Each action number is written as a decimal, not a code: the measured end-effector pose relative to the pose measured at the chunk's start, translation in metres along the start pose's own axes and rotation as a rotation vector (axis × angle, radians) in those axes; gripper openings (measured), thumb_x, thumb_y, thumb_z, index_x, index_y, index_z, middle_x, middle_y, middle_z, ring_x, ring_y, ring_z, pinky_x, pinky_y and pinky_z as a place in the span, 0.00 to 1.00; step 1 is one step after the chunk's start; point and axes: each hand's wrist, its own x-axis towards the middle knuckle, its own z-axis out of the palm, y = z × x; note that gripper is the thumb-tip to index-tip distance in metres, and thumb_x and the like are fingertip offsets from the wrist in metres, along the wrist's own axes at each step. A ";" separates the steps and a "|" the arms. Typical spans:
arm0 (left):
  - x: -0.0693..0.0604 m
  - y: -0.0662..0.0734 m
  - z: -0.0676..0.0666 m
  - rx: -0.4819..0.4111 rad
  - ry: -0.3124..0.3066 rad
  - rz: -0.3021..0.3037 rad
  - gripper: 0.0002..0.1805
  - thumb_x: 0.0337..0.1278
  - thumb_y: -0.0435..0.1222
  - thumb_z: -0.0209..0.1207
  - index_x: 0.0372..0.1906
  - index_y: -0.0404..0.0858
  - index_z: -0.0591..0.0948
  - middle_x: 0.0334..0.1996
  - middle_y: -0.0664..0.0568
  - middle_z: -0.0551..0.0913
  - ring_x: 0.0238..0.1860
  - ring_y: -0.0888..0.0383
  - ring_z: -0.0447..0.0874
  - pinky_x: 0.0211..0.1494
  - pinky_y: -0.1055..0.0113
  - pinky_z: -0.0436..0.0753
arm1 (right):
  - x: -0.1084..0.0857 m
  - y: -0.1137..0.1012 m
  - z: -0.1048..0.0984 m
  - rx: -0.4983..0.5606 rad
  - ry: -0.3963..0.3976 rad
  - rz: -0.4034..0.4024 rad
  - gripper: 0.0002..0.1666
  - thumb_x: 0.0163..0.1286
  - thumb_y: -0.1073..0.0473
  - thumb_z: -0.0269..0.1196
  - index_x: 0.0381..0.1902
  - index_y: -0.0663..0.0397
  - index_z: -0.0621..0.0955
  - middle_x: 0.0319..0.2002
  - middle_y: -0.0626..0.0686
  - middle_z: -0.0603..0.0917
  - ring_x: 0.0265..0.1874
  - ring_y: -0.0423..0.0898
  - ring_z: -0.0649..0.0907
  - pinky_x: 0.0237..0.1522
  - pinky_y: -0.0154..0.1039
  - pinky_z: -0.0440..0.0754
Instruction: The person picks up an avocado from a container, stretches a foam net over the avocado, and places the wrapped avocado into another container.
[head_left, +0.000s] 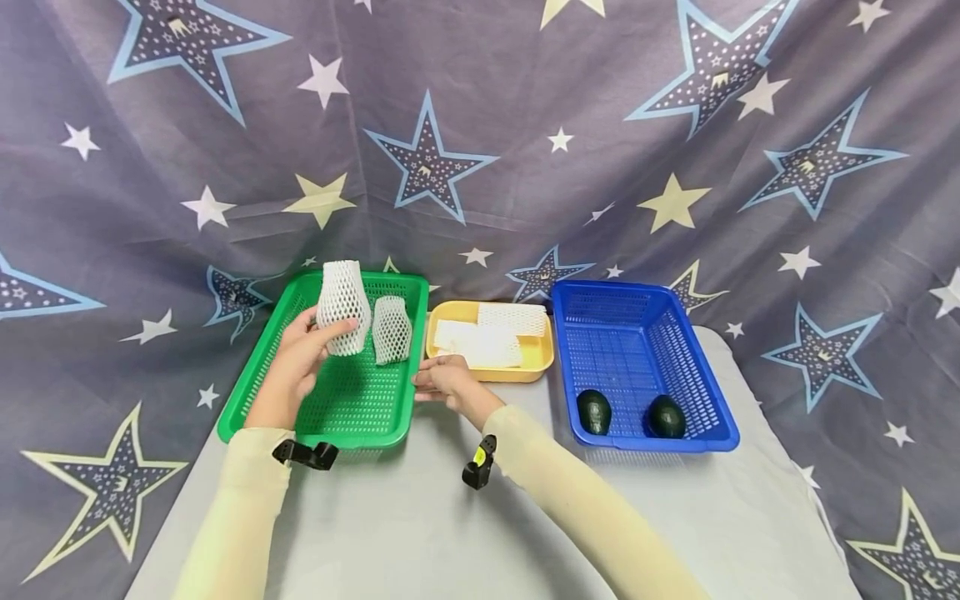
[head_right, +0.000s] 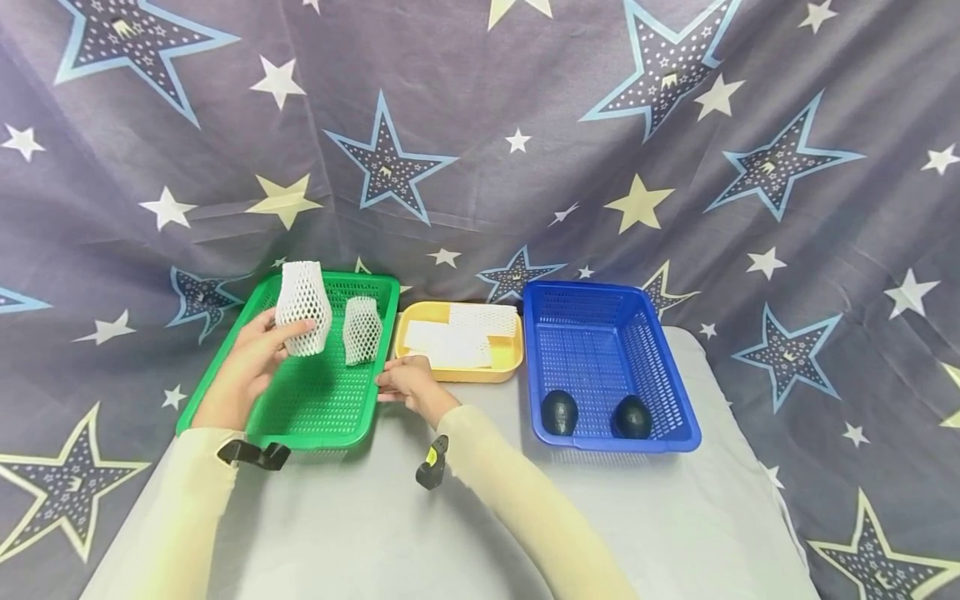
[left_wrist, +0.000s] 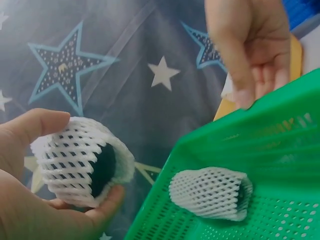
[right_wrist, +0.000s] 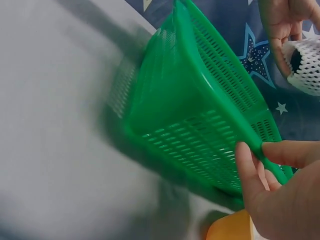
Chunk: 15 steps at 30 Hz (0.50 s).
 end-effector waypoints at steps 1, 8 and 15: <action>0.004 0.002 -0.002 0.009 0.001 -0.023 0.45 0.62 0.39 0.69 0.79 0.39 0.59 0.41 0.65 0.79 0.35 0.70 0.76 0.34 0.80 0.77 | 0.000 0.001 0.000 -0.001 0.002 -0.006 0.17 0.65 0.77 0.64 0.52 0.71 0.79 0.27 0.52 0.83 0.25 0.44 0.85 0.58 0.54 0.83; 0.035 0.011 -0.009 -0.098 0.004 -0.238 0.25 0.62 0.37 0.69 0.60 0.44 0.72 0.39 0.64 0.82 0.43 0.66 0.82 0.48 0.73 0.84 | -0.001 0.002 0.000 -0.008 0.016 -0.035 0.16 0.64 0.77 0.64 0.51 0.70 0.79 0.29 0.52 0.82 0.26 0.43 0.85 0.57 0.54 0.84; 0.059 0.009 -0.015 -0.268 0.019 -0.358 0.15 0.68 0.35 0.61 0.51 0.45 0.68 0.44 0.57 0.74 0.40 0.64 0.78 0.43 0.71 0.85 | -0.003 0.004 0.003 -0.023 0.040 -0.055 0.16 0.64 0.77 0.64 0.50 0.70 0.79 0.28 0.52 0.81 0.26 0.43 0.84 0.56 0.54 0.85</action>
